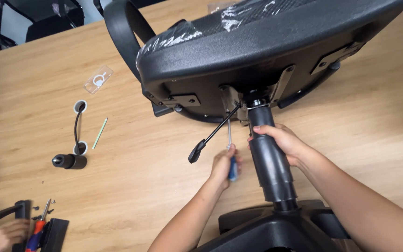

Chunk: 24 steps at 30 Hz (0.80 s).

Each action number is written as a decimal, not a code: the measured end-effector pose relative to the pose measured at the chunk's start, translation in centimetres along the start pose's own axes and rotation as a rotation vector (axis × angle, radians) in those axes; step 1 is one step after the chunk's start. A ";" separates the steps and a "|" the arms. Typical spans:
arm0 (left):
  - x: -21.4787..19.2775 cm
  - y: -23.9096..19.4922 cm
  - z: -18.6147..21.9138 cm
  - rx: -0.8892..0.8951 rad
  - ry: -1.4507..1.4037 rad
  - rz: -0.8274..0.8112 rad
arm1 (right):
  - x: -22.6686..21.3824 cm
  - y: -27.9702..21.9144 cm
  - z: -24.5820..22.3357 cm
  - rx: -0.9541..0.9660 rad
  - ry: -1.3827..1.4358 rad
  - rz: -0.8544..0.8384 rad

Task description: The person assembles an office chair on a wooden table, using a screwdriver to drive screws that fasten the seat's mounting plate to the gas lift cylinder, then aligns and attaches the backrest and armrest assembly to the seat by hand. Loose screws, armrest parts, and a second chair base sit on the table around the work.

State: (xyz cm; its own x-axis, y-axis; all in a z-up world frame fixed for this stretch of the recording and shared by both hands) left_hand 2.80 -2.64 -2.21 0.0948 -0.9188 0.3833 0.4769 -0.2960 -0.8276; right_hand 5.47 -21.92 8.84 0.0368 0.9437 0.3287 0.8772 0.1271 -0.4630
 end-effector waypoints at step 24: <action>0.1 -1.5 1.1 -0.055 -0.170 -0.287 | -0.4 -0.1 -0.3 -0.018 0.000 0.003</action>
State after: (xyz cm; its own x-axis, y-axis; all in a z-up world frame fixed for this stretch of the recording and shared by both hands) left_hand 3.07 -2.03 -0.42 0.1103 -0.7406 0.6629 0.4583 -0.5539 -0.6951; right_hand 5.57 -22.39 9.03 0.0392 0.9439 0.3279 0.8854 0.1192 -0.4493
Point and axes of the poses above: each hand's wrist, its own y-axis towards the middle knuckle, its own x-axis out of the palm, z = x × y, the point moved 2 cm from there along y, towards the middle knuckle, and after that the axes turned 13 degrees about -x, right-handed, at the moved point
